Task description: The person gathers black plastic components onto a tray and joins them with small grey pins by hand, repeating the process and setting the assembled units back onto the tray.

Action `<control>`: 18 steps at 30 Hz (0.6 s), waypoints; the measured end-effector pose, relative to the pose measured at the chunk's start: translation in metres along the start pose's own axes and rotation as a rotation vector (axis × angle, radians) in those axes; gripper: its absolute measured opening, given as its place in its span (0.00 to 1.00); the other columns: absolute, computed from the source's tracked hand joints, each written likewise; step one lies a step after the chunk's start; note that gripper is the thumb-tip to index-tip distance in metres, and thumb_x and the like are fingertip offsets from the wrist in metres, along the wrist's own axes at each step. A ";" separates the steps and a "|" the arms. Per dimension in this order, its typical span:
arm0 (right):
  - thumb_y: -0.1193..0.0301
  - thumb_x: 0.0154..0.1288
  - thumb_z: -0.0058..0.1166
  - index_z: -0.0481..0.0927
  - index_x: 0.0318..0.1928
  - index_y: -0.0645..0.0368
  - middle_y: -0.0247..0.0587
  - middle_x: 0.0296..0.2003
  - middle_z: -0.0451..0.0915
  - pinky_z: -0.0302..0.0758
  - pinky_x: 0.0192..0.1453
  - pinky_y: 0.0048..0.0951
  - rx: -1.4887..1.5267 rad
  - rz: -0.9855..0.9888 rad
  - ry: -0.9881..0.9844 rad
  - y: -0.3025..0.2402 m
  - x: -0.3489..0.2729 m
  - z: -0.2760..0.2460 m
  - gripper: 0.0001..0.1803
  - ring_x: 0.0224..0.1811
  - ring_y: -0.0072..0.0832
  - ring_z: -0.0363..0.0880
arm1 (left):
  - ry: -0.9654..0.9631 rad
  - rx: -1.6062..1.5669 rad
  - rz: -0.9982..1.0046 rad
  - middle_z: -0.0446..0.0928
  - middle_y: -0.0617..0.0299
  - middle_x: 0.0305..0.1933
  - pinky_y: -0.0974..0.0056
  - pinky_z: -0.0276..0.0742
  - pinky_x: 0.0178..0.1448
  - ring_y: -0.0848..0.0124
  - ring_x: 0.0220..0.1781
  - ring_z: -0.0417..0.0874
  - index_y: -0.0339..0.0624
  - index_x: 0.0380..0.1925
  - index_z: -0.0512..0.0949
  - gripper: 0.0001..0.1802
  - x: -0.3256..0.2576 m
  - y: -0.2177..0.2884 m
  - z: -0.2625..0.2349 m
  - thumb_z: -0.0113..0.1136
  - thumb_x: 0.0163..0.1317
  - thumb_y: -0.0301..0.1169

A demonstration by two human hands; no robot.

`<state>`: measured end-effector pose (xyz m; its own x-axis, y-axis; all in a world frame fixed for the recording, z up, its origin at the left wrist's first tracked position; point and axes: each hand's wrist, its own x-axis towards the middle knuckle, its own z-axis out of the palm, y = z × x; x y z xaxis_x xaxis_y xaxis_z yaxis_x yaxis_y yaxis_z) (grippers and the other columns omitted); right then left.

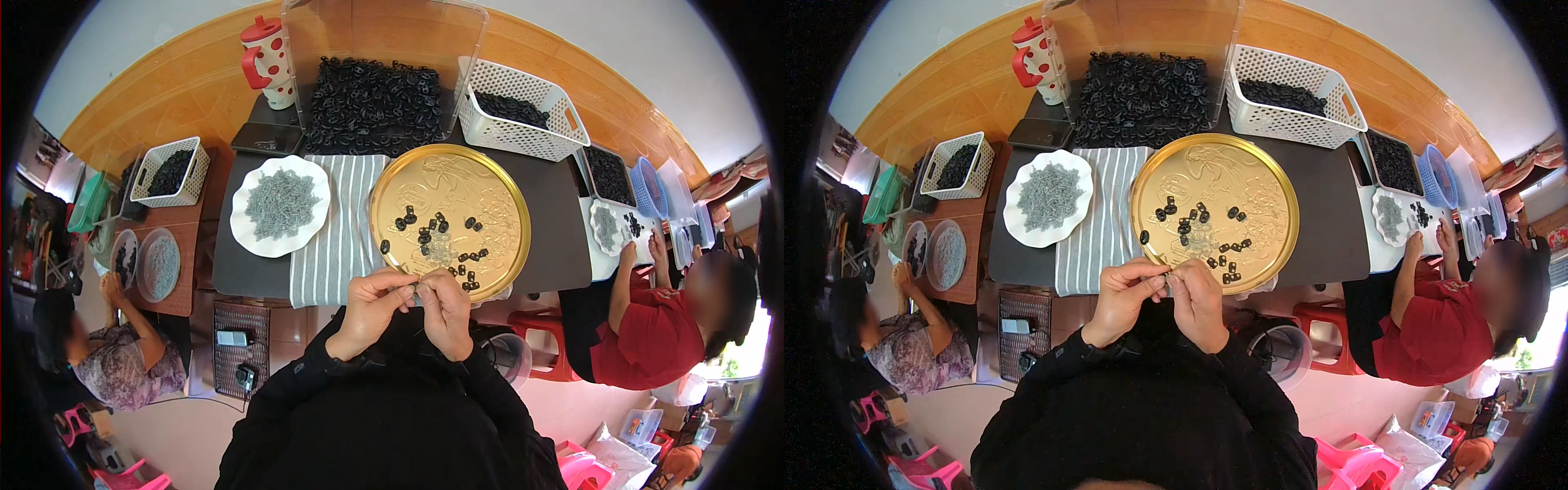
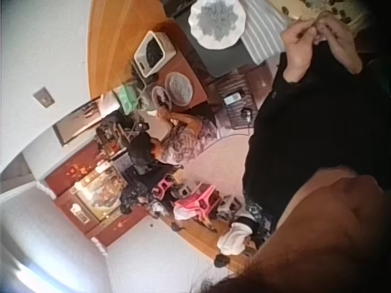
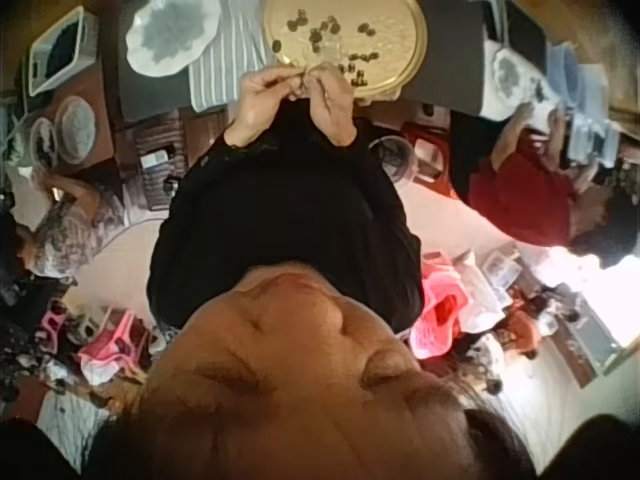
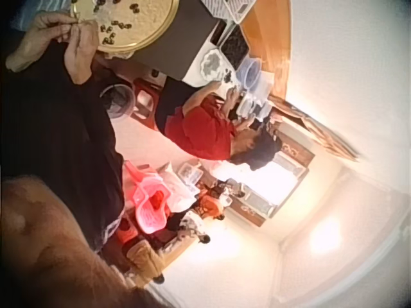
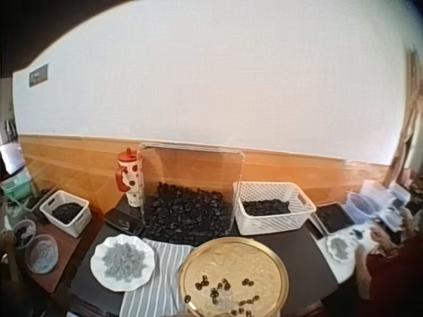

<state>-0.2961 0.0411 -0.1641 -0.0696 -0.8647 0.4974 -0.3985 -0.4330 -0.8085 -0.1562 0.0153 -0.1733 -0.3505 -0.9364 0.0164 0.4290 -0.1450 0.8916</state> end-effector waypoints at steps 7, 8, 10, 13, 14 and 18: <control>0.81 0.58 0.53 0.74 0.30 0.66 0.45 0.27 0.74 0.70 0.34 0.29 -0.095 0.157 -0.013 0.002 0.002 -0.031 0.01 0.29 0.36 0.74 | 0.010 -0.068 -0.082 0.79 0.59 0.33 0.74 0.74 0.33 0.75 0.32 0.80 0.33 0.41 0.81 0.10 0.006 -0.005 -0.003 0.57 0.60 0.18; 0.82 0.57 0.52 0.75 0.30 0.65 0.45 0.28 0.75 0.71 0.35 0.29 -0.168 0.161 0.060 0.003 0.005 -0.042 0.01 0.29 0.36 0.75 | 0.026 -0.082 -0.091 0.80 0.59 0.33 0.74 0.74 0.34 0.76 0.32 0.80 0.33 0.42 0.80 0.10 0.007 -0.005 -0.005 0.57 0.60 0.18; 0.80 0.56 0.54 0.76 0.31 0.65 0.47 0.28 0.75 0.72 0.35 0.34 -0.390 0.051 0.064 0.011 0.018 -0.065 0.02 0.30 0.41 0.75 | 0.042 -0.108 -0.095 0.81 0.59 0.34 0.74 0.73 0.35 0.75 0.32 0.81 0.32 0.42 0.80 0.10 0.010 -0.005 -0.009 0.56 0.60 0.17; 0.80 0.54 0.55 0.77 0.31 0.65 0.48 0.29 0.75 0.72 0.36 0.36 -0.578 0.017 -0.023 0.016 0.021 -0.075 0.03 0.32 0.44 0.75 | 0.056 -0.121 -0.106 0.81 0.59 0.34 0.74 0.73 0.34 0.75 0.32 0.81 0.32 0.43 0.79 0.11 0.011 -0.003 -0.010 0.57 0.60 0.18; 0.80 0.53 0.54 0.77 0.31 0.65 0.48 0.29 0.75 0.72 0.37 0.36 -0.622 -0.002 -0.082 0.018 0.022 -0.075 0.04 0.33 0.45 0.75 | 0.059 -0.120 -0.103 0.81 0.59 0.34 0.74 0.73 0.34 0.75 0.32 0.81 0.32 0.43 0.79 0.11 0.012 -0.002 -0.009 0.57 0.60 0.18; 0.78 0.51 0.54 0.77 0.32 0.63 0.48 0.30 0.73 0.70 0.38 0.41 -0.513 -0.059 -0.140 0.005 0.026 -0.050 0.05 0.35 0.46 0.73 | 0.181 -0.111 -0.038 0.80 0.61 0.33 0.74 0.71 0.33 0.77 0.30 0.80 0.32 0.44 0.79 0.12 0.008 0.004 -0.017 0.57 0.60 0.19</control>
<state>-0.3459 0.0292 -0.1390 0.0748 -0.8836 0.4623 -0.7965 -0.3318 -0.5054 -0.1427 0.0013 -0.1773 -0.2175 -0.9702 -0.1065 0.5108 -0.2061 0.8346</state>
